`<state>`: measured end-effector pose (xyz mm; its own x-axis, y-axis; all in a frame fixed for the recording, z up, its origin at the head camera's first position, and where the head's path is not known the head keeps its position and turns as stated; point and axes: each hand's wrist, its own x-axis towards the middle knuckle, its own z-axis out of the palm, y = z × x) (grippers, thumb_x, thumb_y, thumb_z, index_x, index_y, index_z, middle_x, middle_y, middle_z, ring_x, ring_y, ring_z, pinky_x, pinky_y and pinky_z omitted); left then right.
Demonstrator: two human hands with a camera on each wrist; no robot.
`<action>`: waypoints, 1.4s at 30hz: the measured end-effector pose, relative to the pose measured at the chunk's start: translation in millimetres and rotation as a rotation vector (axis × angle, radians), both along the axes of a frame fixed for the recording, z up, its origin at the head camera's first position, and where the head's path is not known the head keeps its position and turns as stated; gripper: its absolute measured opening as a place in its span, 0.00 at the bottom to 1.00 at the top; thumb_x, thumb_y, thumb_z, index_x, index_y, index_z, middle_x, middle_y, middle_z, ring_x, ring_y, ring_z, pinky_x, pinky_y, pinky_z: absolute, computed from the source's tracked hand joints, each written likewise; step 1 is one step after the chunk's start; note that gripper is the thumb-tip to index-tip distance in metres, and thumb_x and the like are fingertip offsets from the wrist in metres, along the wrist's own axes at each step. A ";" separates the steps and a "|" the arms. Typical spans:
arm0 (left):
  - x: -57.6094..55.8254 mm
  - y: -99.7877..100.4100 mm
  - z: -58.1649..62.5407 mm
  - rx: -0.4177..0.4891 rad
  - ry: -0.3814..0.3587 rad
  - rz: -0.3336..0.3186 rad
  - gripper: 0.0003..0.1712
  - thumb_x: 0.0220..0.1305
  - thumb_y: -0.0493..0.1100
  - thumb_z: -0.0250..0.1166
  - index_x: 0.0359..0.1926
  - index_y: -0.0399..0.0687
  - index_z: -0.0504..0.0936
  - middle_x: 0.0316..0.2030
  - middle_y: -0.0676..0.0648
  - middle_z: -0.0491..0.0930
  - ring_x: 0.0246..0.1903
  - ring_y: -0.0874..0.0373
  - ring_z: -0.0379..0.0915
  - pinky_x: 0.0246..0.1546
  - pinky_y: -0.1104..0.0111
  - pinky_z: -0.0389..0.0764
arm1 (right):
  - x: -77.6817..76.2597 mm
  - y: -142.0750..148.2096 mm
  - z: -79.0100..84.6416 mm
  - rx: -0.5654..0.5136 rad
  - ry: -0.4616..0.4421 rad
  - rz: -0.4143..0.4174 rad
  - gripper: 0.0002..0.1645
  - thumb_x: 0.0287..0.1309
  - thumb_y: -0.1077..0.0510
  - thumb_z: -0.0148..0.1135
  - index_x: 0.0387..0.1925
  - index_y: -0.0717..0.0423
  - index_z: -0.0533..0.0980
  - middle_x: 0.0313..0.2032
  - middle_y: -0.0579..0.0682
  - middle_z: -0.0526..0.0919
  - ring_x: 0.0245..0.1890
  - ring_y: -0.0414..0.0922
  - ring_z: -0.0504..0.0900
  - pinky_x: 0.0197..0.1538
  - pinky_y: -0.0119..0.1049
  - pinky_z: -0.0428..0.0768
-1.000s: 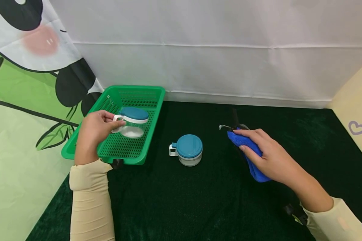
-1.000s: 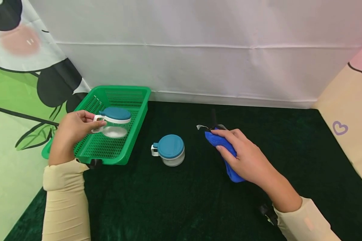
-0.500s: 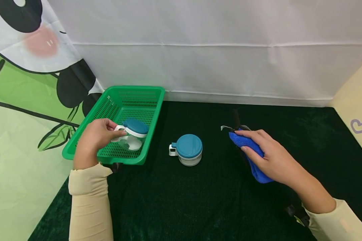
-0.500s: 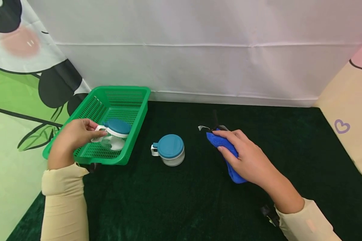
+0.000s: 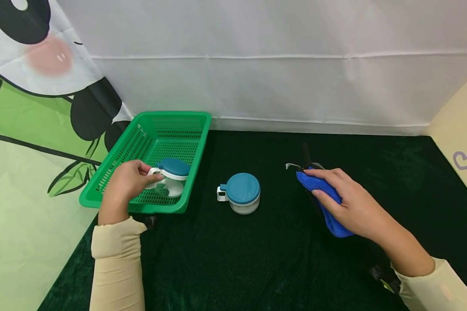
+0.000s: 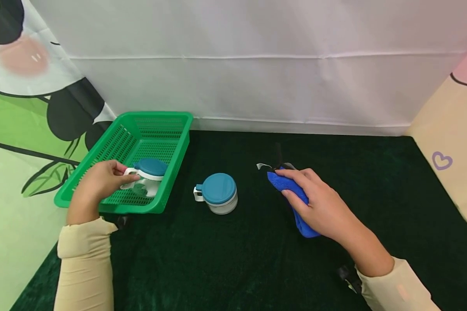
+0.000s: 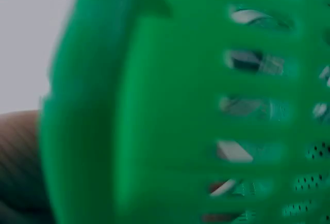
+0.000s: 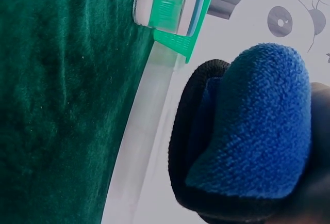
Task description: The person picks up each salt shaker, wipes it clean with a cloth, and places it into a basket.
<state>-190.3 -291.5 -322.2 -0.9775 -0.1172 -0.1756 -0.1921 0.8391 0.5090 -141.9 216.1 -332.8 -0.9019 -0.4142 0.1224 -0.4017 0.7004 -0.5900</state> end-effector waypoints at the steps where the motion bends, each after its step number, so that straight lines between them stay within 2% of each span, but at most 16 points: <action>1: 0.6 -0.4 -0.3 0.006 -0.001 0.006 0.27 0.69 0.55 0.71 0.49 0.34 0.78 0.42 0.36 0.80 0.40 0.44 0.73 0.34 0.57 0.75 | 0.1 0.1 -0.3 -0.001 0.000 0.001 0.28 0.79 0.49 0.53 0.76 0.34 0.63 0.63 0.58 0.70 0.49 0.56 0.78 0.41 0.52 0.82; 8: 3.8 -7.5 1.5 0.020 -0.015 0.021 0.23 0.70 0.50 0.70 0.50 0.33 0.77 0.44 0.35 0.81 0.40 0.44 0.74 0.34 0.58 0.75 | 0.0 0.1 -1.1 -0.002 -0.004 0.004 0.28 0.79 0.50 0.53 0.76 0.35 0.64 0.62 0.58 0.70 0.48 0.56 0.78 0.41 0.52 0.82; 21: 2.7 -24.4 2.9 -0.046 -0.104 -0.021 0.17 0.68 0.44 0.71 0.46 0.34 0.79 0.42 0.36 0.82 0.41 0.43 0.70 0.33 0.58 0.71 | 0.0 2.9 -3.1 0.000 -0.025 -0.001 0.28 0.79 0.49 0.52 0.76 0.34 0.63 0.64 0.59 0.69 0.49 0.57 0.78 0.41 0.52 0.83; 25: 2.1 -30.5 1.4 -0.091 -0.174 -0.055 0.19 0.68 0.44 0.70 0.48 0.32 0.78 0.43 0.35 0.80 0.41 0.42 0.69 0.33 0.57 0.72 | -0.6 3.7 -4.7 0.006 -0.018 -0.004 0.28 0.80 0.48 0.52 0.76 0.34 0.63 0.63 0.58 0.70 0.48 0.57 0.79 0.41 0.52 0.82; 29: 1.7 -32.8 2.4 -0.143 -0.290 -0.137 0.27 0.69 0.45 0.69 0.57 0.27 0.76 0.50 0.28 0.76 0.45 0.37 0.69 0.40 0.50 0.77 | -0.1 4.3 -4.8 0.013 -0.017 -0.006 0.28 0.80 0.47 0.51 0.76 0.33 0.63 0.63 0.58 0.70 0.48 0.56 0.79 0.41 0.51 0.82; 32: 1.7 -30.8 4.6 -0.155 -0.348 -0.186 0.33 0.70 0.47 0.68 0.63 0.24 0.73 0.56 0.24 0.73 0.48 0.35 0.68 0.45 0.46 0.78 | 0.2 4.2 -4.4 0.013 -0.020 -0.004 0.28 0.80 0.47 0.51 0.76 0.34 0.63 0.63 0.58 0.70 0.48 0.56 0.79 0.41 0.51 0.82; 35: 2.6 -26.6 9.6 -0.164 -0.342 -0.195 0.35 0.70 0.48 0.67 0.66 0.25 0.70 0.61 0.21 0.68 0.54 0.30 0.67 0.49 0.40 0.77 | 0.3 4.1 -3.6 0.014 -0.022 -0.005 0.28 0.80 0.47 0.51 0.76 0.33 0.63 0.63 0.58 0.70 0.47 0.56 0.79 0.41 0.50 0.82; 37: 4.8 -22.3 15.7 -0.171 -0.328 -0.178 0.38 0.71 0.49 0.66 0.69 0.26 0.66 0.65 0.20 0.64 0.59 0.26 0.64 0.52 0.36 0.75 | 0.3 4.3 -3.0 0.011 -0.023 -0.005 0.28 0.80 0.47 0.51 0.76 0.34 0.63 0.63 0.58 0.70 0.47 0.56 0.79 0.41 0.51 0.82; 40: 9.9 -12.4 28.2 -0.175 -0.286 -0.173 0.42 0.72 0.52 0.64 0.74 0.30 0.59 0.69 0.20 0.57 0.65 0.22 0.57 0.56 0.32 0.70 | 0.4 4.9 -2.2 0.014 -0.026 -0.010 0.28 0.80 0.47 0.51 0.76 0.33 0.63 0.63 0.58 0.70 0.47 0.56 0.79 0.41 0.51 0.82; 42: 14.1 -2.3 37.0 -0.160 -0.241 -0.198 0.45 0.73 0.55 0.63 0.76 0.33 0.55 0.72 0.22 0.55 0.68 0.23 0.54 0.59 0.31 0.68 | 0.5 5.3 -1.9 0.014 -0.026 -0.013 0.28 0.80 0.47 0.51 0.76 0.34 0.63 0.62 0.57 0.70 0.48 0.56 0.79 0.41 0.51 0.82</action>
<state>-176.2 -293.8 -285.3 -0.9167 0.0256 -0.3989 -0.1164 0.9376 0.3276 -141.4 221.4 -334.7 -0.9099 -0.4042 0.0930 -0.3773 0.7136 -0.5903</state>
